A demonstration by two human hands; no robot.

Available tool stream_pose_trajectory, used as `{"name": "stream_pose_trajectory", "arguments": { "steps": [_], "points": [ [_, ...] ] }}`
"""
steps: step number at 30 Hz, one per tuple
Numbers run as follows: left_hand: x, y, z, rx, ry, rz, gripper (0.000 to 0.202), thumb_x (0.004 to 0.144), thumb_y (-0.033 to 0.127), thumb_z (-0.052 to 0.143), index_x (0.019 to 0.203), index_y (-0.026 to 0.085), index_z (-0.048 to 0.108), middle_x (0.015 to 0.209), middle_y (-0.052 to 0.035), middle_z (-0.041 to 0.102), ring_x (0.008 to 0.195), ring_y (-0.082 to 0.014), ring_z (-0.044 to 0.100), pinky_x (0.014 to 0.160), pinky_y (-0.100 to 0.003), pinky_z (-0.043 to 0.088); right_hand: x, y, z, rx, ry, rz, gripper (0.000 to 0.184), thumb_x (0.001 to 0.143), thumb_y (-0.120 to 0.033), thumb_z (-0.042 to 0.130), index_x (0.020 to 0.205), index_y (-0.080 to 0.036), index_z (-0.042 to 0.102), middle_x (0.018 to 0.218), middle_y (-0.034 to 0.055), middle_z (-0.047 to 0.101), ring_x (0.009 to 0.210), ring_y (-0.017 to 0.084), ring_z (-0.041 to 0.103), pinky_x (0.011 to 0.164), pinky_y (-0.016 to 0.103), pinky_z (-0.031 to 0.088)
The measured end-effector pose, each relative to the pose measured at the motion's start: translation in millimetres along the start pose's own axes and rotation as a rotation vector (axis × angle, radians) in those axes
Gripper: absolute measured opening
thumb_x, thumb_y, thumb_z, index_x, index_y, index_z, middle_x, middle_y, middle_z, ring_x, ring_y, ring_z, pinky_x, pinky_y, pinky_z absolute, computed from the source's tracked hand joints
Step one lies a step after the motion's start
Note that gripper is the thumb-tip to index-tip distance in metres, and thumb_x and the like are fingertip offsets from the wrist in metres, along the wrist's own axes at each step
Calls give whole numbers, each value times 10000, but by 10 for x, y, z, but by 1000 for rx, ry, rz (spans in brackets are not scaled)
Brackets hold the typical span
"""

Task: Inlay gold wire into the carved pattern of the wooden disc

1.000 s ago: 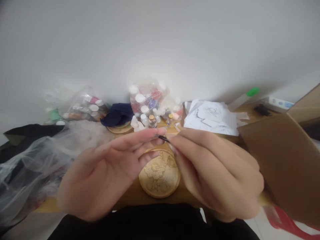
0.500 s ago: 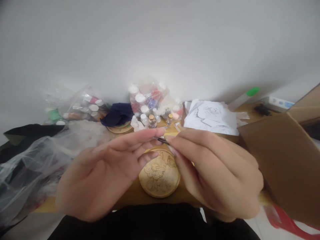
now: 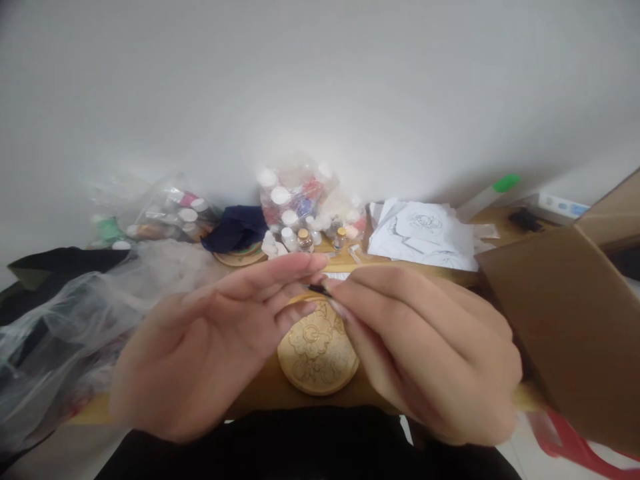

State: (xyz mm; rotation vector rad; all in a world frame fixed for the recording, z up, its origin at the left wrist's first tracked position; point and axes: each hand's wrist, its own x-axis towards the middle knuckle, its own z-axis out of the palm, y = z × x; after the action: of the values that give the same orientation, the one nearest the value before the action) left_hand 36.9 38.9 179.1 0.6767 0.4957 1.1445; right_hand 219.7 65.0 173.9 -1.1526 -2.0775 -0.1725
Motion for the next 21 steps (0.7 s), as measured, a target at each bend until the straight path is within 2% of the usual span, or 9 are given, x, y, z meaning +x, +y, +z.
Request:
{"name": "stream_pose_trajectory", "arguments": {
  "steps": [3, 8, 12, 18, 21],
  "points": [
    [3, 2, 1, -10, 1, 2, 384, 952, 393, 450, 1153, 225, 730, 1303, -17, 677, 1337, -277, 520, 1114, -389, 423, 5, -13, -16, 9, -41, 2, 434, 1009, -391, 413, 756, -253, 738, 640, 37, 704, 458, 139, 573, 574, 344, 509],
    [10, 3, 4, -6, -5, -2, 388, 961, 387, 427, 1139, 221, 729, 1313, -26, 672, 1322, -276, 530, 1108, -398, 426, 43, 11, -33, 1, -17, 26, 420, 992, -387, 417, 698, -282, 698, 540, 39, 615, 594, 189, 656, 577, 340, 549],
    [13, 1, 8, -25, -6, -5, 403, 965, 369, 411, 1147, 188, 722, 1319, -52, 665, 1308, -270, 536, 1096, -385, 432, 34, 43, -25, 10, -47, 32, 371, 982, -403, 436, 782, -276, 721, 602, 39, 650, 568, 172, 635, 572, 331, 546],
    [13, 3, -1, -15, -7, -21, 401, 964, 390, 417, 1145, 204, 723, 1328, -46, 656, 1312, -277, 529, 1092, -389, 430, -9, 18, 43, 17, 41, 63, 295, 957, -344, 485, 808, -297, 735, 634, 35, 651, 590, 191, 643, 587, 345, 546],
    [14, -2, -3, -29, -12, -17, 404, 961, 373, 421, 1159, 186, 720, 1326, -52, 660, 1303, -265, 533, 1081, -371, 437, 4, 6, 65, -1, 38, 42, 319, 966, -334, 457, 825, -291, 741, 632, 44, 651, 582, 200, 638, 568, 358, 537]
  ]
}}
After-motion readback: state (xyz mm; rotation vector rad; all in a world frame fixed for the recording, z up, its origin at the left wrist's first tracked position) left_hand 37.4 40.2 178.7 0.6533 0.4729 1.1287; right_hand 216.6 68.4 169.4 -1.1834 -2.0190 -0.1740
